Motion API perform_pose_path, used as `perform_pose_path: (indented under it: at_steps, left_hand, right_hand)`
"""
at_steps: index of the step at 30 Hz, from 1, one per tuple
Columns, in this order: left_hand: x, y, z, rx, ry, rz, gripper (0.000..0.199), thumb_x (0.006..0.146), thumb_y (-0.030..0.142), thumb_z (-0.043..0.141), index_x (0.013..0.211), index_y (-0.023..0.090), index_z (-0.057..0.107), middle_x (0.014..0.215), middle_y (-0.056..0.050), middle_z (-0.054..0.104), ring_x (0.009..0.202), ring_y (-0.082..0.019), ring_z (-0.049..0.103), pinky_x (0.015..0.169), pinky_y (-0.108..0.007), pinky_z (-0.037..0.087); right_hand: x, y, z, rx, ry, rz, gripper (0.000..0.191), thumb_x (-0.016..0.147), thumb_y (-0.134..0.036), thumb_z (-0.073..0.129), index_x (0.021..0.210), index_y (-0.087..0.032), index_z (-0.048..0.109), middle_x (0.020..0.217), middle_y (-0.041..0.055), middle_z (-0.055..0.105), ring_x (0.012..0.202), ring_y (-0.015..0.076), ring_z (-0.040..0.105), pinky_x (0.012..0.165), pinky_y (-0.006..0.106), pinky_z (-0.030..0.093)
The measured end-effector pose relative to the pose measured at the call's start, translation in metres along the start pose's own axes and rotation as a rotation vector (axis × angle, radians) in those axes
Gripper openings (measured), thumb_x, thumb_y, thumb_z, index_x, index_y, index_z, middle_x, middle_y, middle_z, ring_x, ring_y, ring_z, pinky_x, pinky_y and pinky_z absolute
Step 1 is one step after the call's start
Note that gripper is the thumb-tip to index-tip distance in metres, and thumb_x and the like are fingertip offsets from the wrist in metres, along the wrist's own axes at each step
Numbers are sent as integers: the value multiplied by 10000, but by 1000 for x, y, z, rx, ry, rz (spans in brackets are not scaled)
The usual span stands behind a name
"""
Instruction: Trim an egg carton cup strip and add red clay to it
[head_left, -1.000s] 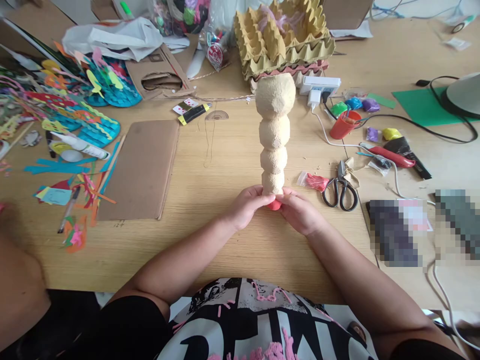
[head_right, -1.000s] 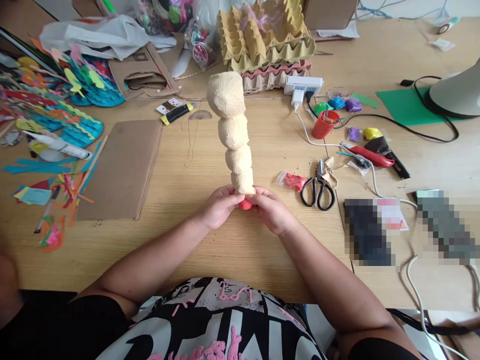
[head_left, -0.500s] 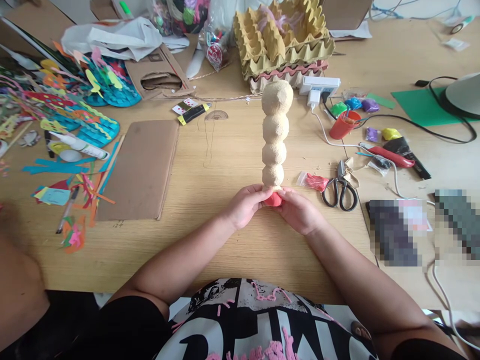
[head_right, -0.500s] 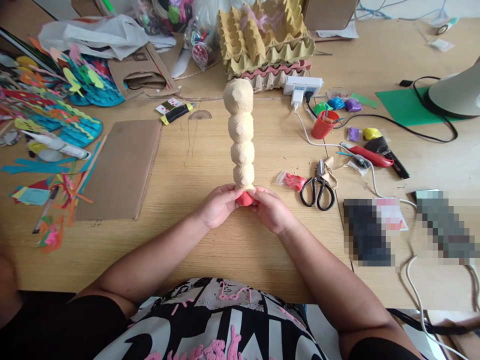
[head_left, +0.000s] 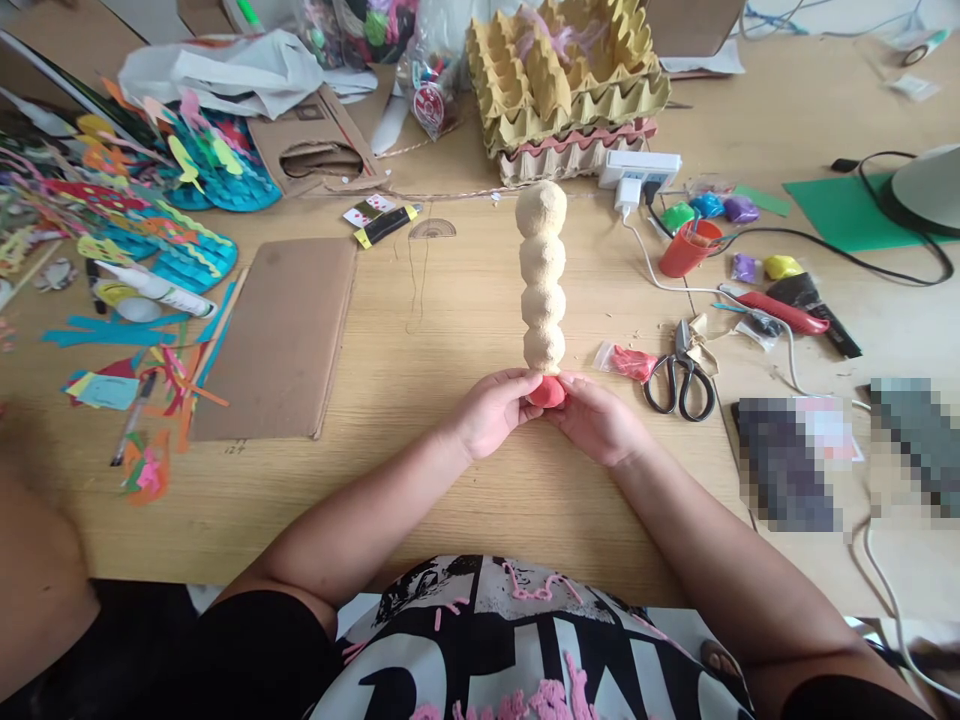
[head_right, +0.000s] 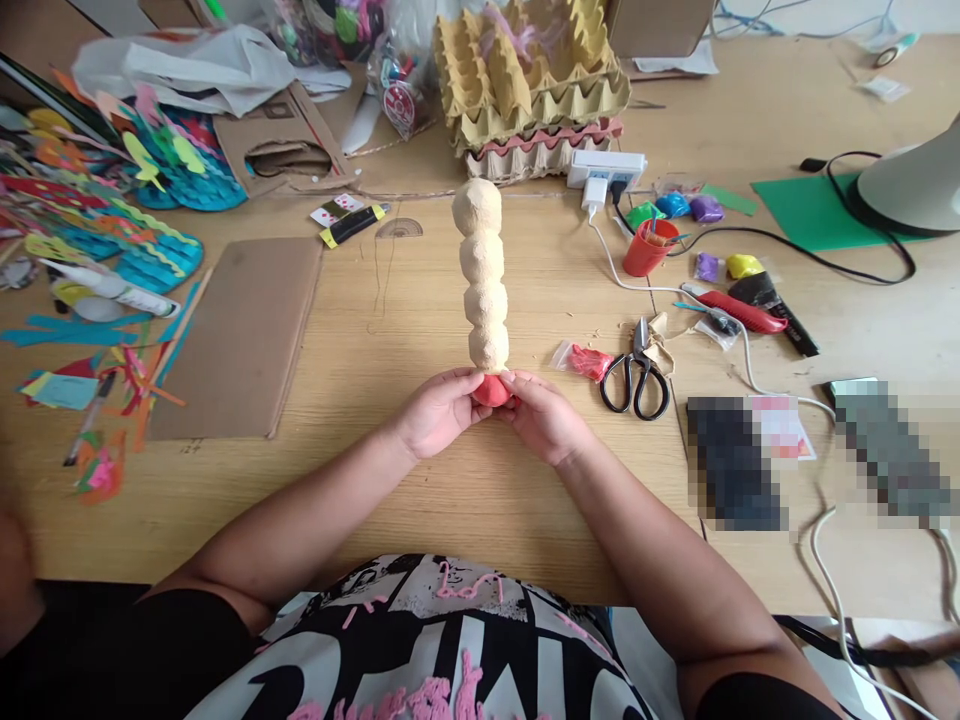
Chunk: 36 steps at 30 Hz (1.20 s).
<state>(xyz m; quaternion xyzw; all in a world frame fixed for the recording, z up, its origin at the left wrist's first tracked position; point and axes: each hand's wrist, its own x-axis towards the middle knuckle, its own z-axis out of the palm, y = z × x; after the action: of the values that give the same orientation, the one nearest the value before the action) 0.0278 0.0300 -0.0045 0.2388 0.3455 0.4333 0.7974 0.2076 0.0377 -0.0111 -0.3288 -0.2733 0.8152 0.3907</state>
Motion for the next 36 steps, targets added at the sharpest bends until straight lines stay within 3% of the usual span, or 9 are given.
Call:
perform_pose_path:
  at_steps: [8, 13, 18, 25, 31, 36]
  left_hand:
    - [2, -2, 2, -92, -57, -43, 414, 720, 433, 994, 973, 159, 814, 957, -50, 770, 905, -139, 703, 754, -230, 525]
    - [4, -5, 1, -181, -16, -59, 404, 733, 431, 986, 979, 161, 814, 889, -42, 775, 838, -129, 727, 637, -191, 519]
    - [5, -9, 1, -243, 8, -69, 314, 827, 411, 922, 971, 166, 790, 868, -41, 778, 827, -130, 729, 681, -207, 561]
    - [4, -12, 1, -246, -25, -38, 360, 753, 439, 972, 936, 184, 796, 799, -22, 755, 820, -144, 741, 703, -211, 563]
    - [4, -9, 3, -252, -6, -56, 335, 793, 435, 946, 929, 171, 791, 791, -25, 758, 778, -126, 717, 690, -204, 554]
    - [5, -9, 4, -313, 1, -75, 346, 755, 388, 979, 925, 151, 793, 805, -23, 765, 719, -87, 684, 674, -168, 550]
  right_hand:
    - [0, 2, 3, 92, 71, 17, 379, 810, -578, 903, 837, -248, 720, 697, -54, 587, 641, 130, 465, 671, 290, 481]
    - [-2, 1, 9, 88, 21, 28, 358, 743, -503, 973, 854, -226, 774, 739, -39, 651, 726, 125, 564, 780, 277, 537]
    - [-3, 3, 13, 119, 48, 8, 347, 724, -486, 991, 804, -229, 772, 668, -49, 621, 730, 127, 614, 806, 270, 549]
    - [-3, 4, 17, 165, 138, -1, 414, 671, -472, 1026, 684, -198, 716, 581, -74, 482, 615, 88, 493, 675, 227, 496]
    - [-5, 6, 19, 150, 131, -24, 392, 686, -461, 1017, 686, -206, 718, 591, -63, 489, 701, 125, 579, 773, 280, 527]
    - [-4, 5, 18, 105, 140, -78, 412, 682, -452, 1019, 640, -221, 680, 611, -52, 560, 662, 116, 552, 706, 272, 500]
